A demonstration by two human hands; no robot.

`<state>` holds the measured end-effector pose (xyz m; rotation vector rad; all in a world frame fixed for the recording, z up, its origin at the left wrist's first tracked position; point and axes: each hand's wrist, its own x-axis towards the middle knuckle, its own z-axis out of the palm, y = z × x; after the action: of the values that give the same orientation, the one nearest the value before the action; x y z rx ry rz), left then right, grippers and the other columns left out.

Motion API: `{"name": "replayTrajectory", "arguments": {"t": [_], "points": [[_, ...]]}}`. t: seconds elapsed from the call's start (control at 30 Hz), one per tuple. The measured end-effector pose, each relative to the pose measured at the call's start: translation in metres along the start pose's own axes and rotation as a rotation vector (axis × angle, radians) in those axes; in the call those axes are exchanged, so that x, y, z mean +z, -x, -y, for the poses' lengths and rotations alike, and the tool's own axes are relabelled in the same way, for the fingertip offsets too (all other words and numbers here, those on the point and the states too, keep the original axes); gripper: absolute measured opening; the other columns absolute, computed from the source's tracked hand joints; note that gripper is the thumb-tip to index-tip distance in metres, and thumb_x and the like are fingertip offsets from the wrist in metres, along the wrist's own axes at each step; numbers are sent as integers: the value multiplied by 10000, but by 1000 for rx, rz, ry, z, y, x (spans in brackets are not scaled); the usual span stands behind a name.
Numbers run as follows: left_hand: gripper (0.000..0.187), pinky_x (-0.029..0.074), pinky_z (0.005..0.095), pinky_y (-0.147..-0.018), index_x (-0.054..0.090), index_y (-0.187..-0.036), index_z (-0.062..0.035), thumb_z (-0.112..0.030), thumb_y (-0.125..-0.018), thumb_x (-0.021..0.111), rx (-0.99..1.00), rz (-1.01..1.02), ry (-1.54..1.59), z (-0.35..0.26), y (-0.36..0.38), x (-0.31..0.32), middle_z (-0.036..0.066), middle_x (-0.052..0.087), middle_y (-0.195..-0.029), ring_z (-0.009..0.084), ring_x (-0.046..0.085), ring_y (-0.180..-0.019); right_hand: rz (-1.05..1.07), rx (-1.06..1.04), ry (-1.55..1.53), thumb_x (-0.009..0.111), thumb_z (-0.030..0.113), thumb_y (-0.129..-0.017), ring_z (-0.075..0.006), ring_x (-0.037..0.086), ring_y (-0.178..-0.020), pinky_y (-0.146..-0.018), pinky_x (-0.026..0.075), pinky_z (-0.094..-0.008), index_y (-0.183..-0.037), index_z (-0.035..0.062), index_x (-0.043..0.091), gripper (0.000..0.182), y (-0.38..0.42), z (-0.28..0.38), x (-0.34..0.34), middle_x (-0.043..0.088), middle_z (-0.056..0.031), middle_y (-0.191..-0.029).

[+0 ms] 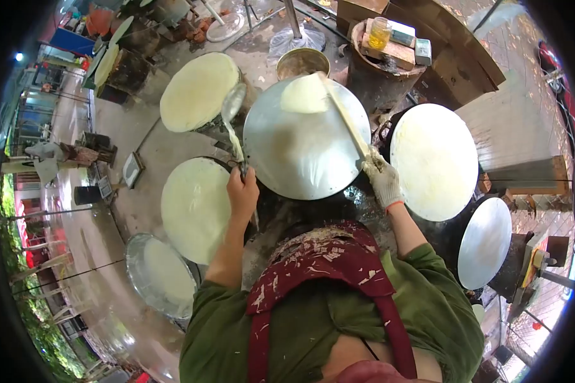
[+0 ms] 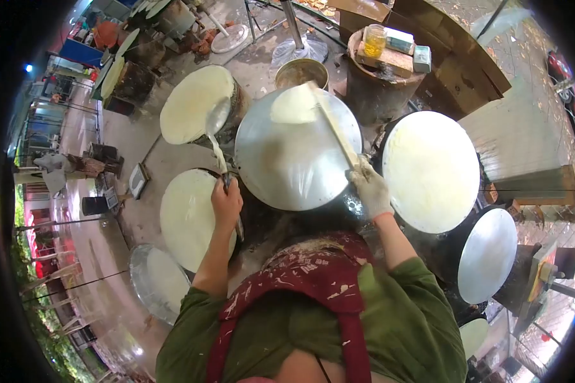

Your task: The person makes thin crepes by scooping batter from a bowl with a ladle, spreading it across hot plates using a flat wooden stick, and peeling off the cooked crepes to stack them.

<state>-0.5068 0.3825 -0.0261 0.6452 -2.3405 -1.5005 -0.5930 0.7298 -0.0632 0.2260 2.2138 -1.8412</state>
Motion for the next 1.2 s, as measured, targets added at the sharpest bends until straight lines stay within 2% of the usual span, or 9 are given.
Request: {"name": "replayTrajectory", "arguments": {"t": [0.07, 0.1, 0.33, 0.53, 0.67, 0.87, 1.1, 1.17, 1.2], "points": [[240, 377, 323, -484, 494, -797, -19, -193, -948, 560, -78, 25, -32, 9, 21, -17, 33, 465, -607, 129, 442, -521, 62, -58, -30, 647, 173, -897, -30, 512, -649, -580, 429, -187, -1180, 38, 646, 313, -9, -37, 24, 600, 34, -775], [262, 400, 363, -537, 508, -791, 5, -206, -936, 564, -110, 33, -45, 13, 27, -22, 59, 478, -622, 167, 456, -563, 172, 236, -9, 668, 206, -892, -33, 501, -636, -559, 413, -179, -1140, 17, 658, 313, -1, -8, 37, 603, 32, -758], [239, 357, 282, -423, 470, -771, -20, -156, -952, 549, -257, -36, 24, 23, 57, -52, 16, 435, -561, 100, 419, -449, 208, -2, 88, 621, 110, -904, -76, 588, -784, -685, 503, -195, -1232, 4, 609, 344, -25, 20, 11, 666, -49, -935], [214, 319, 249, -351, 458, -774, -51, -112, -970, 519, -325, -125, 141, 4, 76, -48, -5, 424, -559, 74, 392, -389, 479, 407, 270, 710, 101, -858, -77, 598, -853, -738, 499, -204, -1174, -9, 647, 340, -44, 56, 33, 667, -54, -1037], [210, 313, 247, -357, 450, -782, -48, -107, -975, 508, -396, -172, 145, -1, 94, -42, 3, 431, -587, 73, 392, -400, 584, -154, 96, 693, 17, -830, -92, 610, -917, -826, 504, -241, -1177, 1, 652, 350, -81, 12, -2, 658, -84, -1168], [215, 335, 250, -376, 441, -783, -58, -114, -980, 505, -524, -229, 207, -26, 120, -29, -14, 409, -599, 67, 385, -407, 632, 410, 569, 682, 152, -881, -85, 607, -828, -741, 506, -225, -1156, 34, 670, 299, -119, 88, -1, 687, -55, -959], [223, 340, 249, -371, 436, -784, -46, -119, -985, 496, -559, -225, 114, -34, 144, -24, 4, 430, -613, 74, 407, -403, 822, 144, -84, 623, 85, -900, -105, 598, -819, -770, 500, -232, -1192, -32, 626, 315, -154, 39, -20, 669, -51, -988], [230, 343, 255, -371, 434, -779, -42, -126, -985, 496, -554, -236, 116, -33, 147, -22, 9, 436, -612, 77, 413, -403, 702, -106, 336, 601, 97, -925, -68, 515, -669, -616, 459, -224, -1220, -7, 626, 314, -186, 37, -17, 624, 25, -851], [235, 344, 258, -371, 433, -777, -41, -129, -985, 496, -549, -239, 117, -32, 148, -21, 11, 438, -612, 79, 416, -403, 772, 58, 315, 612, 111, -922, -61, 499, -649, -586, 445, -226, -1219, 7, 632, 315, -182, 48, -12, 620, 32, -838]]}}
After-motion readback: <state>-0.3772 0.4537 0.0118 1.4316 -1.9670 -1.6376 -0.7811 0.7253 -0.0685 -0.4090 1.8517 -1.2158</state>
